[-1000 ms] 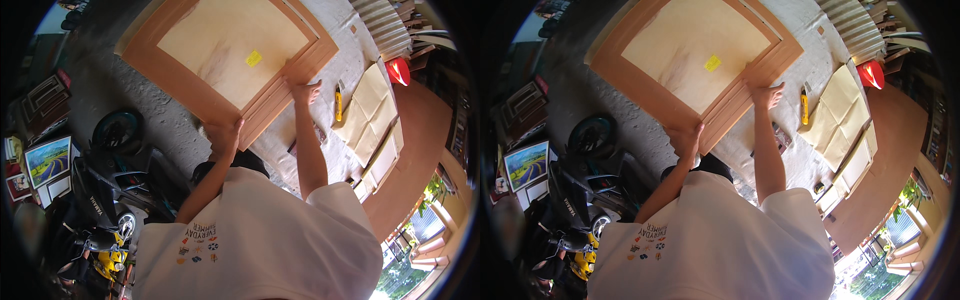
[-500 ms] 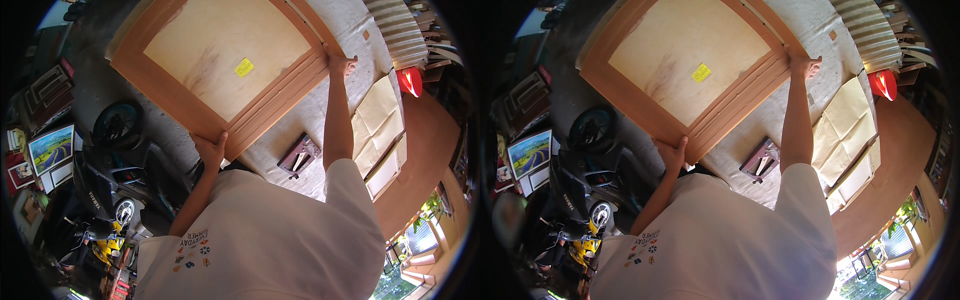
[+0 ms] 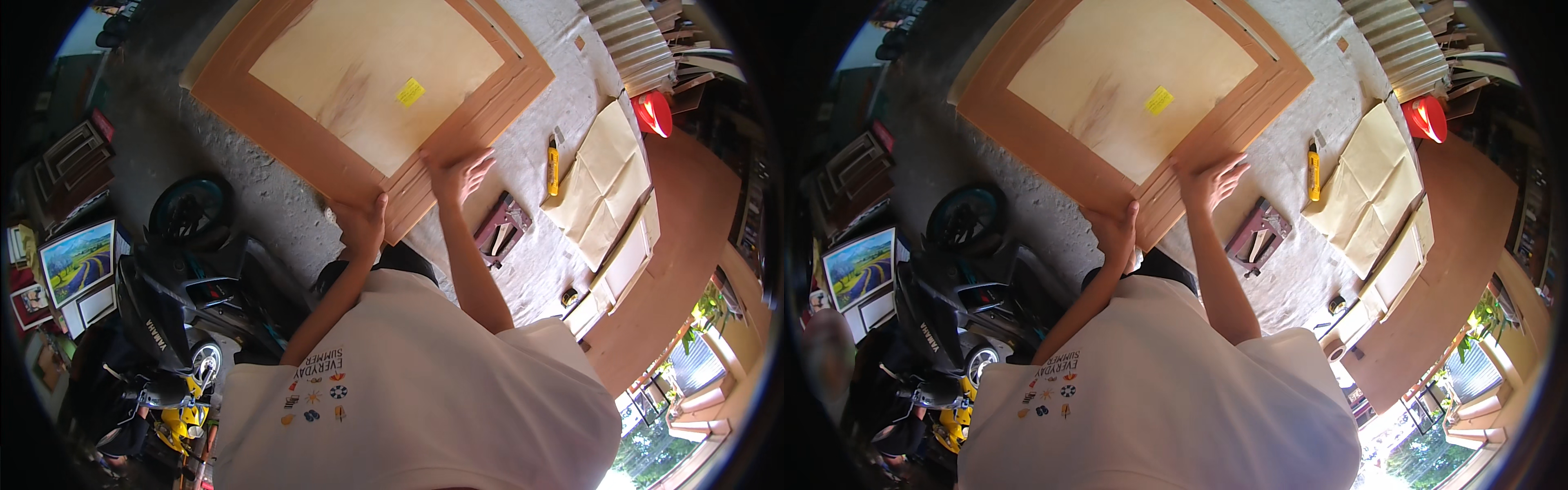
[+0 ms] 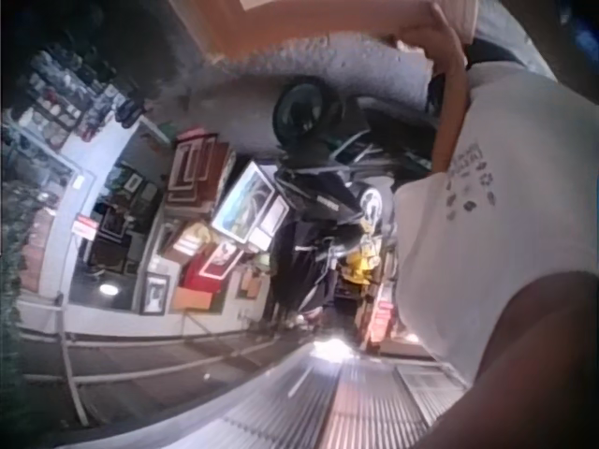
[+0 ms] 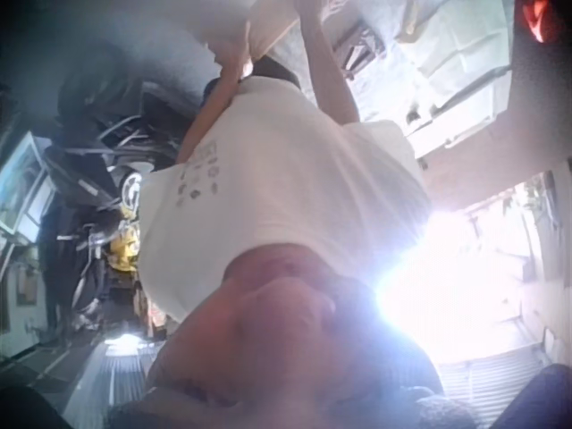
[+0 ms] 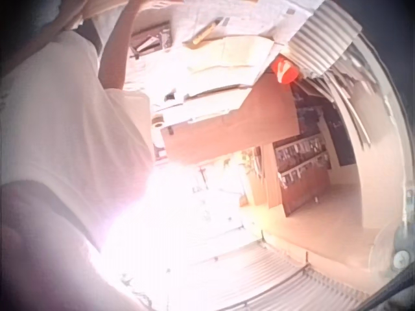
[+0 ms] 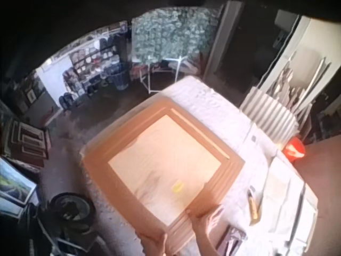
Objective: The person assembles a wooden frame around a landscape painting, secures the backboard with a staple gun, and wraps the finished piece in paper. They also handle a second painting and frame components during the process.
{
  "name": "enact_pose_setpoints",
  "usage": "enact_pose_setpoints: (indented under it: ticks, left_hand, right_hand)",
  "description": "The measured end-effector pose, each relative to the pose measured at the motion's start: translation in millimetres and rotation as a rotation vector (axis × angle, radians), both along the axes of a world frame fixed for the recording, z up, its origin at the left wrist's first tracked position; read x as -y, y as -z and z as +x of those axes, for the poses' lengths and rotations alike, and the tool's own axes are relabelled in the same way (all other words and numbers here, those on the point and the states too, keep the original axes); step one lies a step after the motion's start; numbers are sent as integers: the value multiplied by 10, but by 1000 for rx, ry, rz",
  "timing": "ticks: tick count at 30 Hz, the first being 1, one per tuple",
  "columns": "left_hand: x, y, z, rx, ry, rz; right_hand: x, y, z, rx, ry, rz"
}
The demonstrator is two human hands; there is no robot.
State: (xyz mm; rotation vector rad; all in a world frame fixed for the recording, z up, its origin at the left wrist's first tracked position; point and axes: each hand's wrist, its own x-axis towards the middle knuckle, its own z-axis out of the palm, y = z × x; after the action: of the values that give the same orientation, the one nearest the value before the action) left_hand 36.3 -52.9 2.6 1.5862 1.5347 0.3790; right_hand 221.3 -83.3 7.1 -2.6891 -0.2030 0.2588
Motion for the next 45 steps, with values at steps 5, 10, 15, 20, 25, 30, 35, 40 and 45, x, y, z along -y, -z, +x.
enact_pose_setpoints:
  ticks: [5,10,15,20,25,30,35,40,45]
  left_hand:
    - [-48,206,-114,176,-20,117]
    - [-58,-65,-80,260,-78,-49]
    - [-56,-175,-65,-34,115,-74]
    - [82,161,-110,-57,5,66]
    - [84,-28,-149,55,-13,44]
    - [53,-209,-208,-45,183,147]
    - [165,257,-322,-8,80,135]
    - [78,-398,-236,4,132,182]
    - [52,68,-344,48,49,370]
  right_hand:
    - [116,-110,-836,-70,-65,32]
    - [452,6,-1034,5,-187,77]
    - [1679,272,1324,781,-21,-486]
    - [1729,-196,2237,432,-293,-639]
    - [1784,95,2452,370,-371,-585]
    - [1906,55,2568,257,-155,-32]
    - [1419,-408,1969,-57,-93,684]
    - [876,-657,213,-232,-716,242]
    - [597,-567,-735,-110,-1155,0]
